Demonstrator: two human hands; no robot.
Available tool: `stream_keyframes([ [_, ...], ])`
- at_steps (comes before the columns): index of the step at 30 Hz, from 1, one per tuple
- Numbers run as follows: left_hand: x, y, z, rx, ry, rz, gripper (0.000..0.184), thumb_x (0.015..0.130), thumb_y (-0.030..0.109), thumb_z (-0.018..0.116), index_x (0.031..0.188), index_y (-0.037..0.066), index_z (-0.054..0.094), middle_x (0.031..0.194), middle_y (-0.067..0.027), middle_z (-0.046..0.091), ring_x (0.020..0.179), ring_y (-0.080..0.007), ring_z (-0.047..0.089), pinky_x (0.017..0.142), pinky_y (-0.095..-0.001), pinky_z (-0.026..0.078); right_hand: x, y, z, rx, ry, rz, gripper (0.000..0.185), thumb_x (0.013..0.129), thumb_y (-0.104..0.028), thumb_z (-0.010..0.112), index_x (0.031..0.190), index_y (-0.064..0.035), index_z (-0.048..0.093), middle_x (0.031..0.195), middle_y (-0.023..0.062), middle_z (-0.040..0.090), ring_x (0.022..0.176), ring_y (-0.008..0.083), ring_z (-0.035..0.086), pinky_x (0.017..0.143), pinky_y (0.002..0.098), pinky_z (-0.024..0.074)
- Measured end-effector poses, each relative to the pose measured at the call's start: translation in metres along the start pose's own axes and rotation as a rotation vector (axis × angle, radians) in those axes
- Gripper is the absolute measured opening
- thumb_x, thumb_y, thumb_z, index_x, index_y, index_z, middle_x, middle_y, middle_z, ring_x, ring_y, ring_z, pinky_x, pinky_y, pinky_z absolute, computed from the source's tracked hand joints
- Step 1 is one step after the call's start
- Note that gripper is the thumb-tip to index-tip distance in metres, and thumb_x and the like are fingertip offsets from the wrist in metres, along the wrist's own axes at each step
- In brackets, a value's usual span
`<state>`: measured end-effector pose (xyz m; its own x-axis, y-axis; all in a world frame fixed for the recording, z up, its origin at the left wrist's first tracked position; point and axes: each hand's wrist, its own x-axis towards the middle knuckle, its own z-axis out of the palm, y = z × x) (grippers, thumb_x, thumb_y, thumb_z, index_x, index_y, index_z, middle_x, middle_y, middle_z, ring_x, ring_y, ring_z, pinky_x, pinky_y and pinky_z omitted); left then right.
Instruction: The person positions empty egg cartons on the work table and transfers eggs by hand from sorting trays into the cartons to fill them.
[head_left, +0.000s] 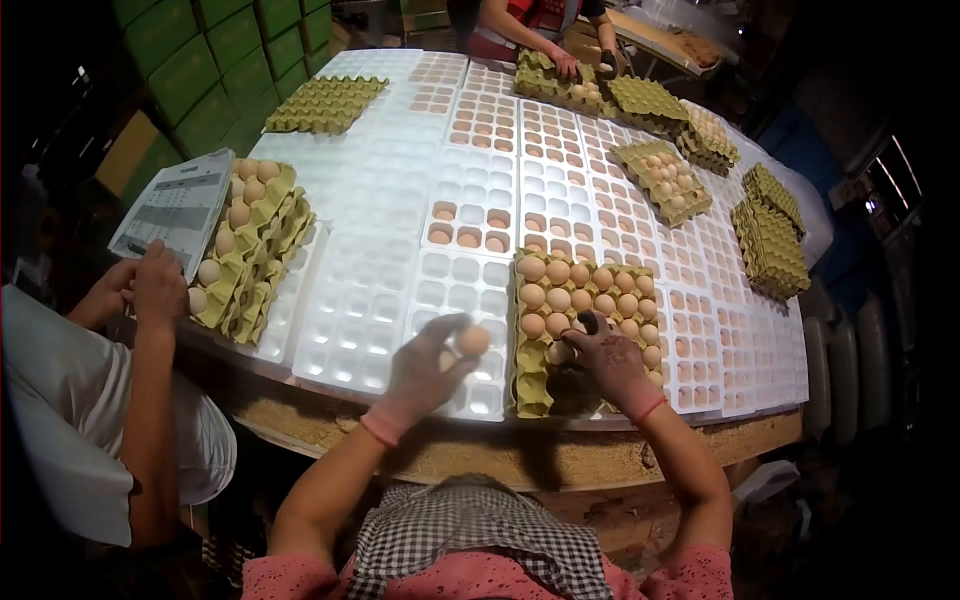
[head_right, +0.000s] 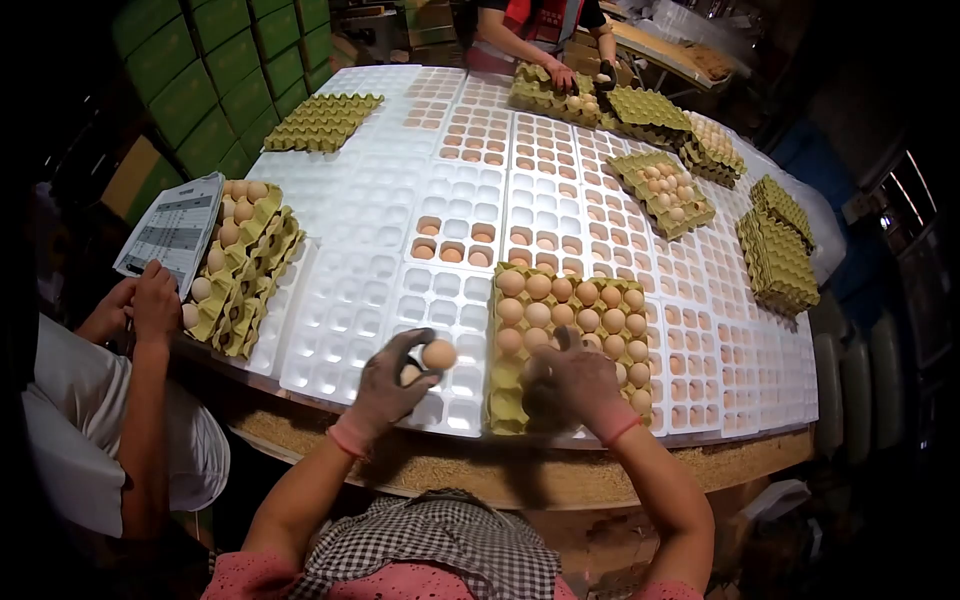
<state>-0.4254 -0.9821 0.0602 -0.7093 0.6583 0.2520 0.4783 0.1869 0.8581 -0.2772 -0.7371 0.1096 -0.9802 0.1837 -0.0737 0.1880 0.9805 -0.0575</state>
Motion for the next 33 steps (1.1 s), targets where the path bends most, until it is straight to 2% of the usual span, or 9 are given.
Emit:
stream_keyframes([
  [5, 0.007, -0.045, -0.052, 0.222, 0.101, -0.036, 0.049, 0.077, 0.011, 0.075, 0.122, 0.003, 0.057, 0.121, -0.0161, 0.062, 0.105, -0.0331, 0.064, 0.088, -0.0398, 0.052, 0.038, -0.069, -0.021, 0.242, 0.149, -0.027, 0.027, 0.082, -0.039, 0.073, 0.094, -0.0182, 0.060, 0.104, 0.0107, 0.061, 0.079, 0.0309, 0.067, 0.065, 0.0421, 0.0540],
  [9, 0.035, -0.078, -0.031, 0.422, -0.275, -0.150, 0.035, 0.087, 0.023, 0.064, 0.118, 0.007, 0.060, 0.119, -0.0134, 0.060, 0.099, -0.0350, 0.064, 0.085, -0.0436, 0.052, 0.112, -0.086, 0.088, -0.084, -0.118, -0.031, 0.029, 0.085, -0.041, 0.068, 0.100, -0.0158, 0.065, 0.079, 0.0086, 0.066, 0.085, 0.0322, 0.067, 0.066, 0.0422, 0.0548],
  [11, 0.045, -0.069, -0.032, 0.247, -0.060, -0.049, 0.032, 0.087, 0.019, 0.064, 0.116, 0.007, 0.062, 0.115, -0.0139, 0.061, 0.096, -0.0348, 0.064, 0.083, -0.0423, 0.052, 0.124, -0.092, 0.076, -0.031, -0.207, 0.008, 0.030, 0.088, -0.039, 0.065, 0.104, -0.0134, 0.063, 0.089, 0.0117, 0.066, 0.087, 0.0342, 0.067, 0.067, 0.0443, 0.0549],
  [14, 0.070, -0.065, -0.032, 0.104, 0.208, 0.134, 0.031, 0.086, 0.009, 0.064, 0.117, 0.006, 0.062, 0.108, -0.0140, 0.062, 0.093, -0.0334, 0.063, 0.080, -0.0401, 0.052, 0.129, -0.094, 0.038, 0.331, 0.228, 0.097, 0.033, 0.091, -0.036, 0.062, 0.112, -0.0118, 0.057, 0.107, 0.0163, 0.059, 0.086, 0.0370, 0.066, 0.070, 0.0456, 0.0536],
  [17, 0.089, -0.097, -0.001, 0.471, 0.054, 0.197, 0.035, 0.086, 0.013, 0.062, 0.121, 0.010, 0.061, 0.109, -0.0110, 0.058, 0.106, -0.0317, 0.054, 0.091, -0.0439, 0.043, 0.152, -0.076, 0.077, 0.267, 0.356, -0.061, 0.022, 0.091, -0.027, 0.060, 0.106, -0.0111, 0.058, 0.102, 0.0153, 0.056, 0.089, 0.0343, 0.061, 0.072, 0.0437, 0.0510],
  [19, 0.091, -0.108, 0.010, 0.624, -0.149, 0.200, 0.039, 0.085, 0.015, 0.063, 0.123, 0.012, 0.060, 0.111, -0.0091, 0.056, 0.113, -0.0299, 0.049, 0.097, -0.0454, 0.037, 0.154, -0.072, 0.100, -0.002, 0.134, -0.099, 0.019, 0.086, -0.023, 0.060, 0.102, -0.0120, 0.060, 0.105, 0.0119, 0.056, 0.101, 0.0300, 0.058, 0.085, 0.0416, 0.0472],
  [24, 0.095, -0.067, 0.014, 0.361, 0.066, 0.251, 0.045, 0.083, 0.010, 0.064, 0.127, 0.008, 0.057, 0.115, -0.0123, 0.058, 0.106, -0.0320, 0.054, 0.092, -0.0437, 0.043, 0.076, -0.023, 0.011, 0.386, 0.418, -0.004, 0.031, 0.082, -0.015, 0.063, 0.113, -0.0142, 0.061, 0.114, 0.0117, 0.057, 0.102, 0.0314, 0.058, 0.083, 0.0431, 0.0479],
  [28, 0.109, -0.013, 0.044, 0.369, -0.236, 0.451, 0.046, 0.084, 0.014, 0.062, 0.130, 0.013, 0.057, 0.122, -0.0144, 0.055, 0.111, -0.0344, 0.053, 0.094, -0.0450, 0.043, 0.036, 0.016, 0.026, 0.140, -0.032, -0.068, 0.041, 0.080, -0.018, 0.068, 0.119, -0.0125, 0.056, 0.123, 0.0115, 0.055, 0.097, 0.0337, 0.061, 0.086, 0.0446, 0.0495],
  [33, 0.125, 0.011, 0.070, 0.759, -0.567, 0.425, 0.046, 0.084, 0.024, 0.064, 0.129, 0.019, 0.057, 0.128, -0.0111, 0.053, 0.115, -0.0326, 0.051, 0.095, -0.0446, 0.041, 0.027, 0.043, 0.043, 0.228, 0.291, -0.156, 0.033, 0.087, -0.017, 0.063, 0.118, -0.0079, 0.058, 0.115, 0.0152, 0.055, 0.103, 0.0340, 0.059, 0.083, 0.0413, 0.0509],
])
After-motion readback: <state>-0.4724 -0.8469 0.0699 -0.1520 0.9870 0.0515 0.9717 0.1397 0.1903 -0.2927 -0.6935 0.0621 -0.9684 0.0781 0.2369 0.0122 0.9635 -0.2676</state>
